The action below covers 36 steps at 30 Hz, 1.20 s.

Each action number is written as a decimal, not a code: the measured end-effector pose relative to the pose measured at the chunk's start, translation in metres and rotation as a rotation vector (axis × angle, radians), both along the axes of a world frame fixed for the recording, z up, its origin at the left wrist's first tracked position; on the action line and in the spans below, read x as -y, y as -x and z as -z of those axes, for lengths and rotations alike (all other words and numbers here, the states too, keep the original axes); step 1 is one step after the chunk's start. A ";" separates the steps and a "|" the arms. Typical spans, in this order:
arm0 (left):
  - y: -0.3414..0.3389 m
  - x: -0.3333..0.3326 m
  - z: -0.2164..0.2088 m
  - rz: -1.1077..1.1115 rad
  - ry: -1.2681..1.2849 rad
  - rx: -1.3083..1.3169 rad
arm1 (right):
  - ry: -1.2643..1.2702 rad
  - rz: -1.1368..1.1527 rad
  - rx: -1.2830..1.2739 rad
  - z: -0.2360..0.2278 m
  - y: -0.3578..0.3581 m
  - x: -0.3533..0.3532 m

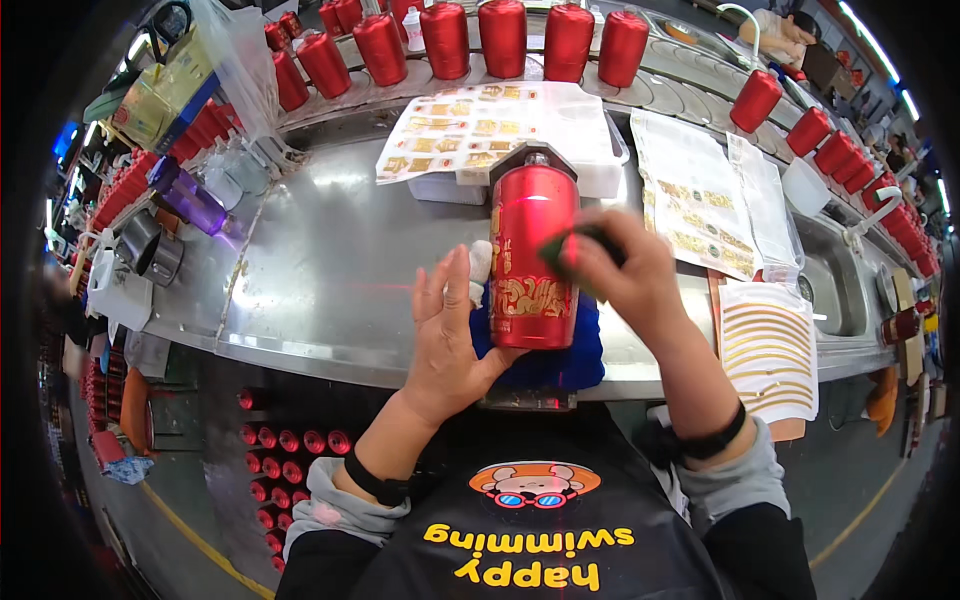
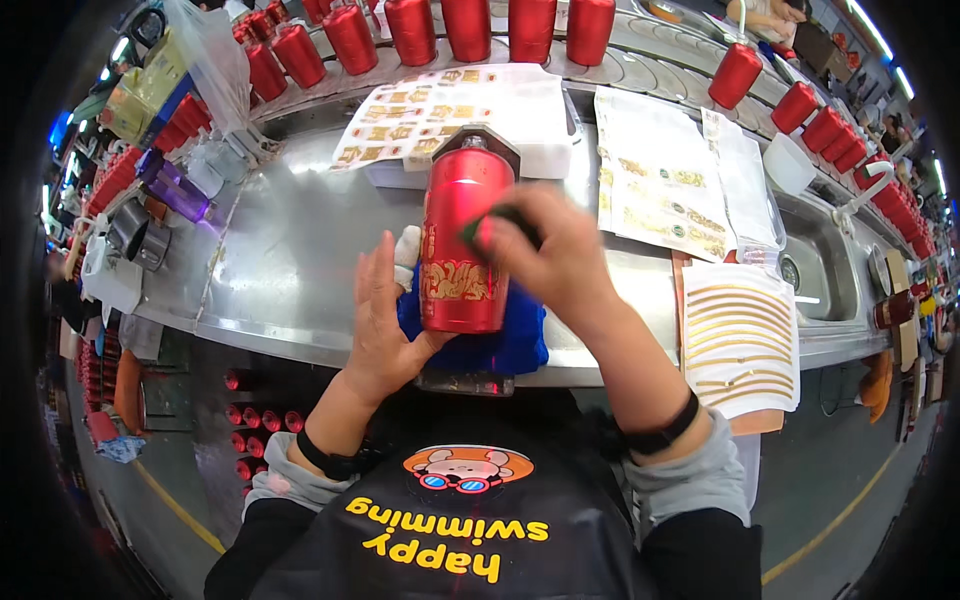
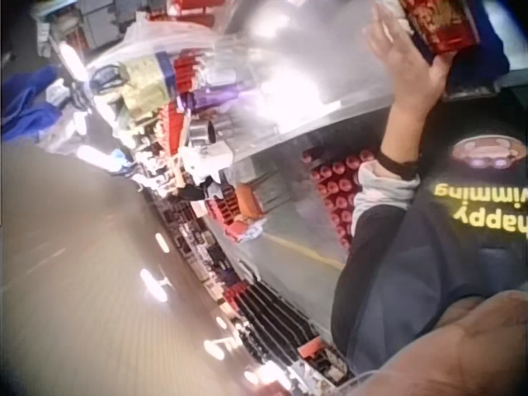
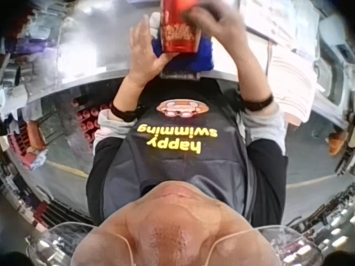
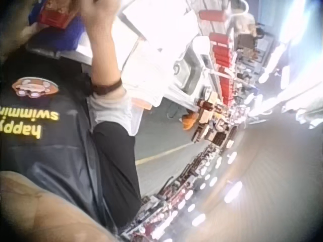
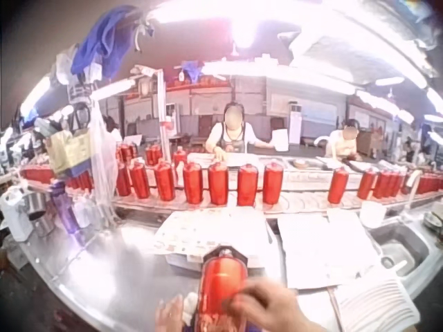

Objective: Applying decorative gold labels and trim to red metallic canisters in a production line setting.

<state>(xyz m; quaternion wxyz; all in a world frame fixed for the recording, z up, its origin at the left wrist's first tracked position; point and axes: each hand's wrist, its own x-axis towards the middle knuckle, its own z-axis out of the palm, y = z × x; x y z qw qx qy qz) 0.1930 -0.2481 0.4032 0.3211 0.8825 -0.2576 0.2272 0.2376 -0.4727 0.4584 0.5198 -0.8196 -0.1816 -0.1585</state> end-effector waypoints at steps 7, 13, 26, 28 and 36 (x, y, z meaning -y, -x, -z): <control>-0.003 0.000 -0.001 -0.008 0.011 0.012 | 0.199 -0.071 0.173 -0.013 -0.008 -0.003; 0.000 0.002 -0.007 -0.025 -0.063 0.054 | 0.084 -0.014 0.084 -0.012 0.004 -0.005; -0.001 -0.001 -0.006 -0.050 -0.017 0.011 | 0.132 -0.320 0.038 -0.024 0.020 -0.013; -0.006 0.001 0.004 -0.041 0.001 -0.105 | 0.099 -0.089 -0.038 -0.012 0.004 -0.018; -0.002 0.005 0.002 -0.060 -0.022 -0.035 | 0.263 0.156 0.249 -0.024 -0.008 -0.019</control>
